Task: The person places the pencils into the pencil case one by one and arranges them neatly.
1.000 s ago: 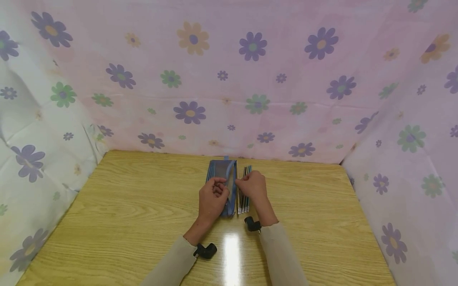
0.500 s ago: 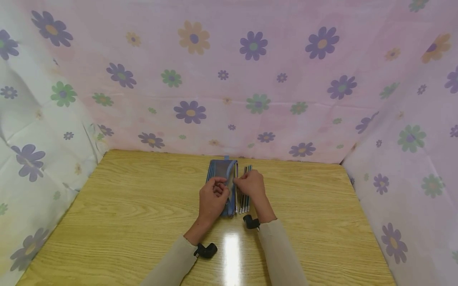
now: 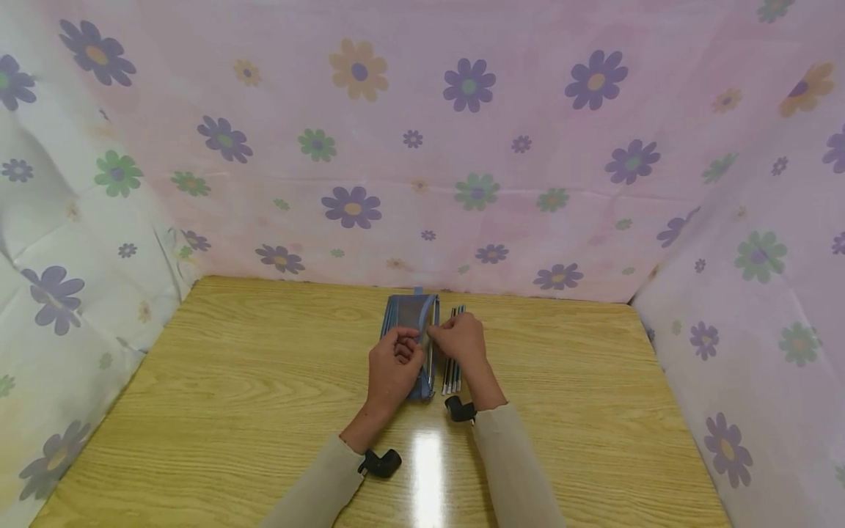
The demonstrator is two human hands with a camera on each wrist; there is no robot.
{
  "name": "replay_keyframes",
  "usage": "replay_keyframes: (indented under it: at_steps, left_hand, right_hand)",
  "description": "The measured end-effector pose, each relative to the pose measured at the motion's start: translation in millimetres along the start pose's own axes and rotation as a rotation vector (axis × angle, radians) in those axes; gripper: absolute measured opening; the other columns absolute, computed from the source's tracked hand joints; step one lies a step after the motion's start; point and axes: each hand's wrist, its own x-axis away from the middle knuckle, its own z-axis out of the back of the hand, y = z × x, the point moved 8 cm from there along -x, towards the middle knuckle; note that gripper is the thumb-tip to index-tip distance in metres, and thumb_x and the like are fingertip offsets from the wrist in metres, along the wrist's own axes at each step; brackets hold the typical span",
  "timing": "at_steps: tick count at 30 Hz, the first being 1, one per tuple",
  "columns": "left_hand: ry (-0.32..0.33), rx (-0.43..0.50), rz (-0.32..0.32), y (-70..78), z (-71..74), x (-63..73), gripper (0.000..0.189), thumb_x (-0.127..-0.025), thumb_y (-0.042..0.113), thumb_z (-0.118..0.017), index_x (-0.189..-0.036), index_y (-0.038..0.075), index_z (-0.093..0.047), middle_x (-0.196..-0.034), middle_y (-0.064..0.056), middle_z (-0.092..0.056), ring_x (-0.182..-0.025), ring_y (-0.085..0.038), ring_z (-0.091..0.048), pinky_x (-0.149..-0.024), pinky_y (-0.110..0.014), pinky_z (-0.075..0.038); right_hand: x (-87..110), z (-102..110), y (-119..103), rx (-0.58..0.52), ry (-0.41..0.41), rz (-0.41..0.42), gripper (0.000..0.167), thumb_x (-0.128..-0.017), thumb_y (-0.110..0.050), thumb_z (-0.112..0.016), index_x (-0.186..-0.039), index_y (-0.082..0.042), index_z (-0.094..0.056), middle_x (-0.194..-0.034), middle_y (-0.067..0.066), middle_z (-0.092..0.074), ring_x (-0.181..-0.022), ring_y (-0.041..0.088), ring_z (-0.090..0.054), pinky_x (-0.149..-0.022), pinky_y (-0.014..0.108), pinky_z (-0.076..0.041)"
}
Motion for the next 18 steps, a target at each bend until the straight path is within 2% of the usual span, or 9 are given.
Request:
replay_keyframes:
  at_steps: [8, 13, 18]
  left_hand:
    - [-0.002, -0.012, 0.001, 0.1, -0.9, -0.6, 0.018, -0.091, -0.001, -0.070, -0.109, -0.001, -0.072, -0.084, -0.005, -0.068, -0.064, -0.013, -0.064, -0.058, -0.025, -0.056]
    - [0.008, -0.010, -0.032, 1.6, -0.5, 0.0, 0.018, -0.091, -0.002, -0.070, -0.109, -0.001, -0.072, -0.083, -0.006, -0.068, -0.063, -0.013, -0.063, -0.057, -0.025, -0.056]
    - [0.008, -0.015, -0.025, -0.4, -0.5, 0.3, 0.018, -0.091, -0.001, -0.071, -0.109, 0.001, -0.072, -0.084, -0.005, -0.068, -0.064, -0.013, -0.063, -0.057, -0.024, -0.056]
  right_hand:
    - [0.9, -1.7, -1.8, -0.012, -0.019, 0.026, 0.025, -0.092, -0.020, -0.074, -0.081, 0.001, -0.082, -0.069, 0.016, -0.075, -0.061, 0.028, -0.075, -0.063, 0.039, -0.063]
    - [1.0, -1.5, -0.7, -0.025, -0.019, 0.011, 0.025, -0.094, -0.021, -0.075, -0.086, 0.002, -0.083, -0.071, 0.014, -0.076, -0.061, 0.025, -0.075, -0.063, 0.039, -0.064]
    - [2.1, -0.4, -2.1, -0.024, -0.020, 0.011, 0.025, -0.094, -0.020, -0.074, -0.087, 0.002, -0.083, -0.072, 0.014, -0.076, -0.061, 0.024, -0.075, -0.063, 0.039, -0.064]
